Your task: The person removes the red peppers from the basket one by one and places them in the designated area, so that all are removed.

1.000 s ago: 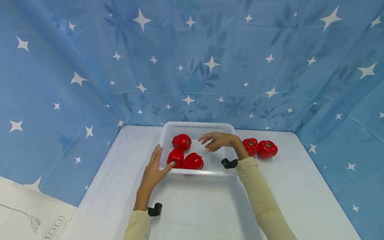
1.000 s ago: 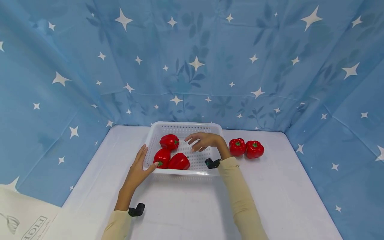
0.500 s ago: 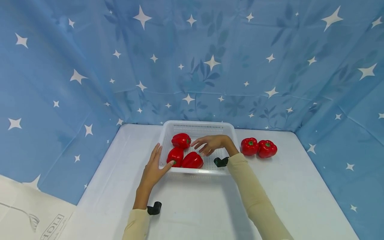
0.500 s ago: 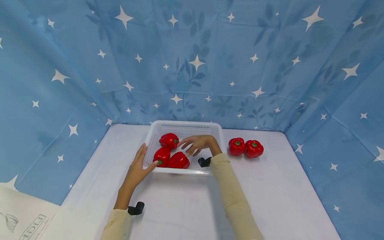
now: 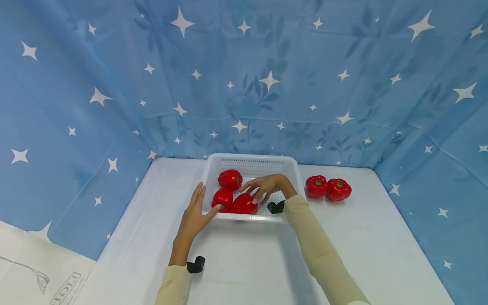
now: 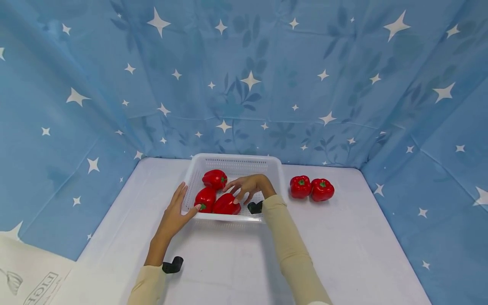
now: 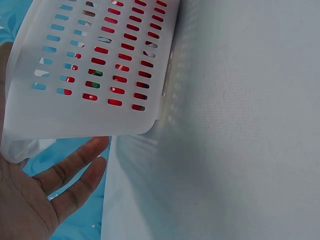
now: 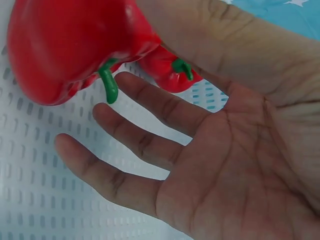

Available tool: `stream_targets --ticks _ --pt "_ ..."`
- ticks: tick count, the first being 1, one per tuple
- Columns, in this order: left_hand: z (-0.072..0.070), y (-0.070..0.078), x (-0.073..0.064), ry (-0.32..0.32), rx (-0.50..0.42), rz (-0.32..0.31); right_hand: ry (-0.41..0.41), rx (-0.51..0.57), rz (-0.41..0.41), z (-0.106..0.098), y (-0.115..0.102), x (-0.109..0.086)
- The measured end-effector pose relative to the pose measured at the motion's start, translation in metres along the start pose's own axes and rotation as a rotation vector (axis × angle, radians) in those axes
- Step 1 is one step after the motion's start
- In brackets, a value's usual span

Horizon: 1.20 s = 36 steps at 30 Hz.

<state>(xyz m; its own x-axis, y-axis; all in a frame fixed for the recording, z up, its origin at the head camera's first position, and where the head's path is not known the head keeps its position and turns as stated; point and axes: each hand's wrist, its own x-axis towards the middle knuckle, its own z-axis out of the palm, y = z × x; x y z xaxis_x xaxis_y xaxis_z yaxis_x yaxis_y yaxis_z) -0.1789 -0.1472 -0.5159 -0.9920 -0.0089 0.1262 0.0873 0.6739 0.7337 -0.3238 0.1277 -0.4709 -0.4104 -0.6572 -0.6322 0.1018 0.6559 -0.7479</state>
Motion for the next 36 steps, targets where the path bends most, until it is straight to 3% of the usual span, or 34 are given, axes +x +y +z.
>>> stream_targets --ticks 6,15,36 --pt "0.0 0.001 0.0 -0.007 -0.005 -0.004 -0.034 0.044 0.023 0.002 0.002 0.004" --pt "0.0 0.0 -0.001 0.004 -0.009 0.004 -0.015 0.045 0.074 0.012 -0.001 0.005" --pt "0.0 0.0 -0.001 0.005 -0.012 0.01 -0.01 0.022 0.09 0.011 0.0 0.011"
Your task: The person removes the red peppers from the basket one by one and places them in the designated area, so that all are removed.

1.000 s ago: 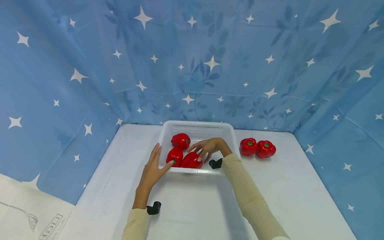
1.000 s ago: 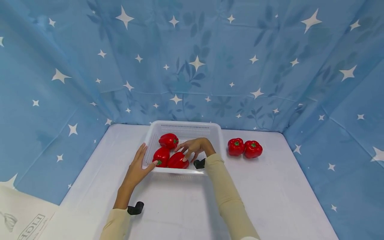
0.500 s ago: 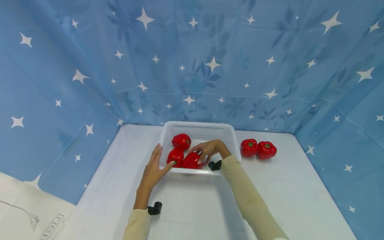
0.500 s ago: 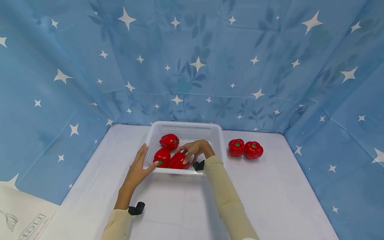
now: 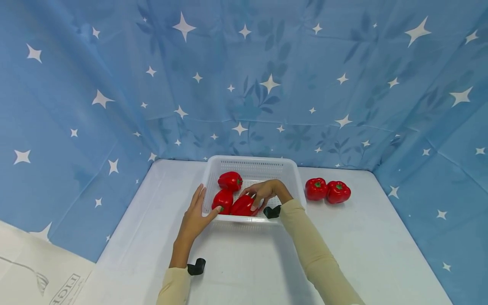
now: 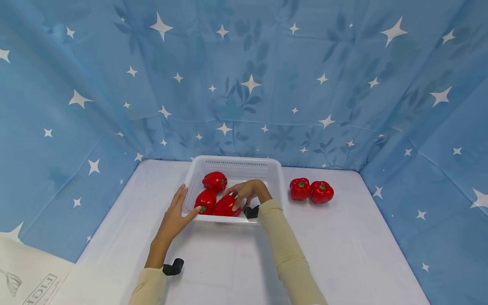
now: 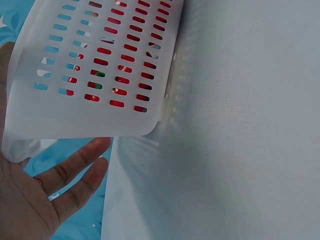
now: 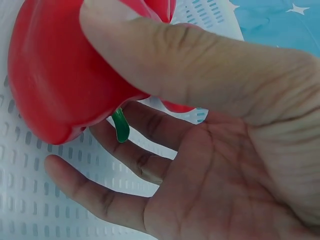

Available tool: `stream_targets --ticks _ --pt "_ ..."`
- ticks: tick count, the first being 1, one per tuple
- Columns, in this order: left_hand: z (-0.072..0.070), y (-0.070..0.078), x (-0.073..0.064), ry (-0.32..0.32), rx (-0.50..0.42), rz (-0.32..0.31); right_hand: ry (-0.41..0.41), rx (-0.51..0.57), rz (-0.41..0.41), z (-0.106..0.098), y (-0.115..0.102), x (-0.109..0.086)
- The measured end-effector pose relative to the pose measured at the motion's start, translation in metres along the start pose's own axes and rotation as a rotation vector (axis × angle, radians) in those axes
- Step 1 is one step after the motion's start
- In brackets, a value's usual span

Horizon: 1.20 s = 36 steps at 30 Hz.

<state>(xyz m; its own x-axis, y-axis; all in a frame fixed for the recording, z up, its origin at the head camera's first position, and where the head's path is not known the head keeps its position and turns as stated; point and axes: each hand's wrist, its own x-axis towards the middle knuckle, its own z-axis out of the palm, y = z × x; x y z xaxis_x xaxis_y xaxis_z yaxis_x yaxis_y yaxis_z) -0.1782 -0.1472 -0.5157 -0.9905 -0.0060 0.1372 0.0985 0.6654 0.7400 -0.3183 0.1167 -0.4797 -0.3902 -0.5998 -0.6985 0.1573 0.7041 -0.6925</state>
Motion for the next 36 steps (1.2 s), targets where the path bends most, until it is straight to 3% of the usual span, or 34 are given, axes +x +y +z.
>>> stream_targets --ticks 24,36 --pt "-0.001 0.0 -0.001 -0.005 -0.009 -0.008 0.113 0.04 -0.028 -0.007 0.003 -0.01" --pt "-0.001 0.0 -0.001 -0.01 -0.017 -0.009 0.212 0.058 -0.033 -0.009 0.004 -0.019"
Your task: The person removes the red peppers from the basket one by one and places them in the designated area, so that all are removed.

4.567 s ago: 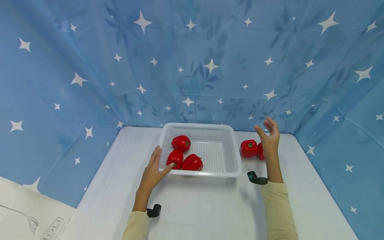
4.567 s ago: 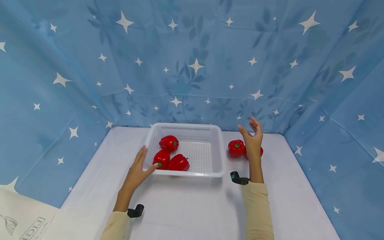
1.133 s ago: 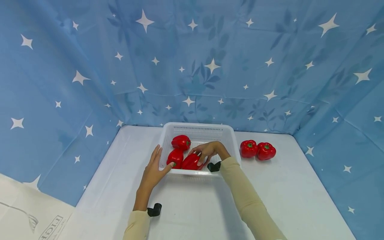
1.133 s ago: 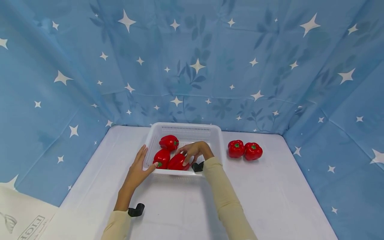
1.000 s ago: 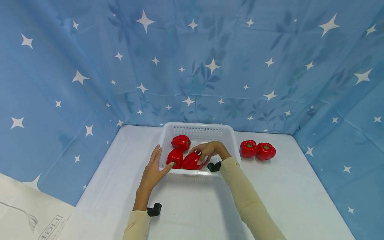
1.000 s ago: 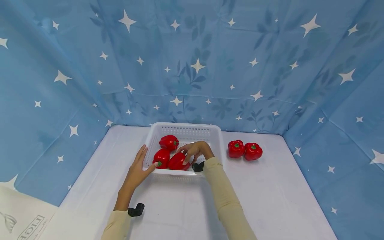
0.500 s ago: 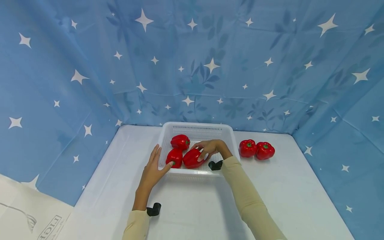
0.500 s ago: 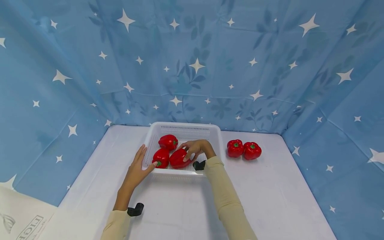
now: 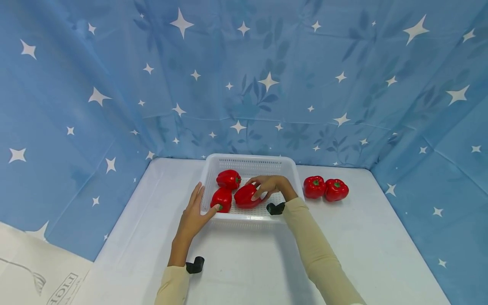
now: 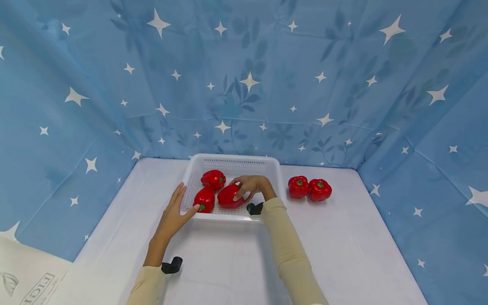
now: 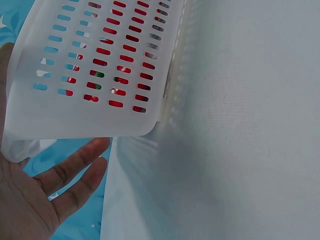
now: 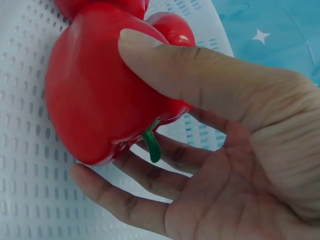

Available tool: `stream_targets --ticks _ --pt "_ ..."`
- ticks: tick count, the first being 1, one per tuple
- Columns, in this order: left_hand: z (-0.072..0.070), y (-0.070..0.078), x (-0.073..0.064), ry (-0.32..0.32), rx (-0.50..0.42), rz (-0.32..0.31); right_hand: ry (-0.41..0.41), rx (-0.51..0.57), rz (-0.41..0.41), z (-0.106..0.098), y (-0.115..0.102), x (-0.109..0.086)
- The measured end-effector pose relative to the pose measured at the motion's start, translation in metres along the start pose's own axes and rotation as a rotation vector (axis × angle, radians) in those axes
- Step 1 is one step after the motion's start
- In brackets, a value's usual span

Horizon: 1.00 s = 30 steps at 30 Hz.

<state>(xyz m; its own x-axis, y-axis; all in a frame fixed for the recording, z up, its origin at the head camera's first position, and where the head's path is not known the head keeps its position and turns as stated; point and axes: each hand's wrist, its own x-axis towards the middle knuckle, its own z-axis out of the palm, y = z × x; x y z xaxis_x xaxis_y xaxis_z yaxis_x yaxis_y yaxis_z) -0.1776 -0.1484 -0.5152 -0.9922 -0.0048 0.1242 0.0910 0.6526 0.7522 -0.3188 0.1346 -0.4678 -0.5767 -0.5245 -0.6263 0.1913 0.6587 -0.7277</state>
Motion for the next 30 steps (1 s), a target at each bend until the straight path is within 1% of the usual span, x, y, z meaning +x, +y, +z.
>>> stream_targets --ticks 6,16,20,24,30 --pt "0.0 0.001 0.001 0.005 0.0 0.0 0.052 0.041 -0.008 -0.006 0.001 -0.005" --pt "0.001 -0.001 -0.002 0.003 0.001 -0.01 0.078 0.107 -0.022 -0.011 0.007 -0.013" --pt "0.0 0.0 -0.002 0.001 -0.001 -0.012 0.125 0.107 -0.041 -0.013 0.011 -0.015" --pt "0.001 0.001 -0.002 0.003 0.002 -0.018 0.174 0.107 -0.076 -0.013 0.015 -0.018" --pt "0.002 0.001 -0.002 0.003 0.003 -0.019 0.204 0.117 -0.163 -0.016 0.022 -0.022"
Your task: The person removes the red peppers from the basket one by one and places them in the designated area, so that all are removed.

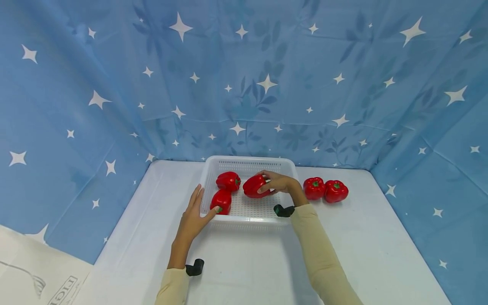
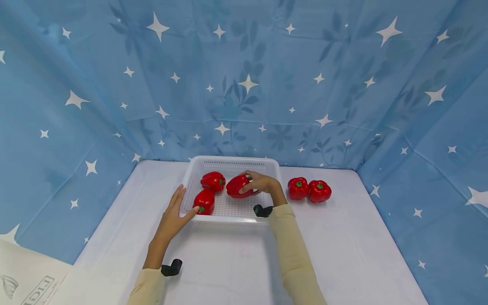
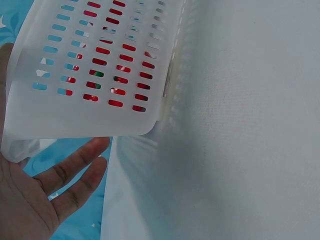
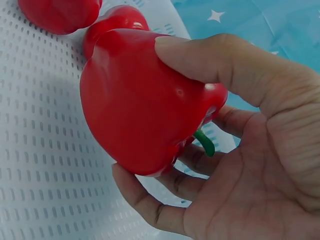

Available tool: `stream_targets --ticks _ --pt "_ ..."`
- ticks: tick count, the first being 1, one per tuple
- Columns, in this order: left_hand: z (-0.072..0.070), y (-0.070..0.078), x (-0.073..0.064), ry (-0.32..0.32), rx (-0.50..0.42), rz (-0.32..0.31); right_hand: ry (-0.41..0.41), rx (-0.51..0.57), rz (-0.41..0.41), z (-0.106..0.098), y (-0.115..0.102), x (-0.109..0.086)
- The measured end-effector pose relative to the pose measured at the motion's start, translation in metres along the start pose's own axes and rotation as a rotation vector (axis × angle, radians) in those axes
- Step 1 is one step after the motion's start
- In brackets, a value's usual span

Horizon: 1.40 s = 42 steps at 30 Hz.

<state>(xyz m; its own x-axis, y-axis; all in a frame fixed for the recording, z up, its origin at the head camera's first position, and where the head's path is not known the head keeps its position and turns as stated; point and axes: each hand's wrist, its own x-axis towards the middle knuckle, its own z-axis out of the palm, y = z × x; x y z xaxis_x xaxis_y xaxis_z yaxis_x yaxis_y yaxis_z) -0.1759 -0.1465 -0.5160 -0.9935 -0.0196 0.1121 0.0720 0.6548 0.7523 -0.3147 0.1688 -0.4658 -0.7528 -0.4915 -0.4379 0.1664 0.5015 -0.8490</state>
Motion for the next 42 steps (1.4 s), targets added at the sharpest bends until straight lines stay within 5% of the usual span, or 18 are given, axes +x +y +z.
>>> stream_targets --ticks 17,29,42 --pt "0.001 -0.001 0.0 -0.003 -0.002 0.022 0.112 0.104 -0.105 -0.007 0.0 -0.021" --pt "0.0 0.0 0.0 -0.001 -0.001 0.01 0.192 0.123 -0.255 -0.016 0.006 -0.041" --pt "0.0 0.001 0.0 -0.005 -0.005 0.005 0.213 0.274 -0.388 -0.017 0.014 -0.06"
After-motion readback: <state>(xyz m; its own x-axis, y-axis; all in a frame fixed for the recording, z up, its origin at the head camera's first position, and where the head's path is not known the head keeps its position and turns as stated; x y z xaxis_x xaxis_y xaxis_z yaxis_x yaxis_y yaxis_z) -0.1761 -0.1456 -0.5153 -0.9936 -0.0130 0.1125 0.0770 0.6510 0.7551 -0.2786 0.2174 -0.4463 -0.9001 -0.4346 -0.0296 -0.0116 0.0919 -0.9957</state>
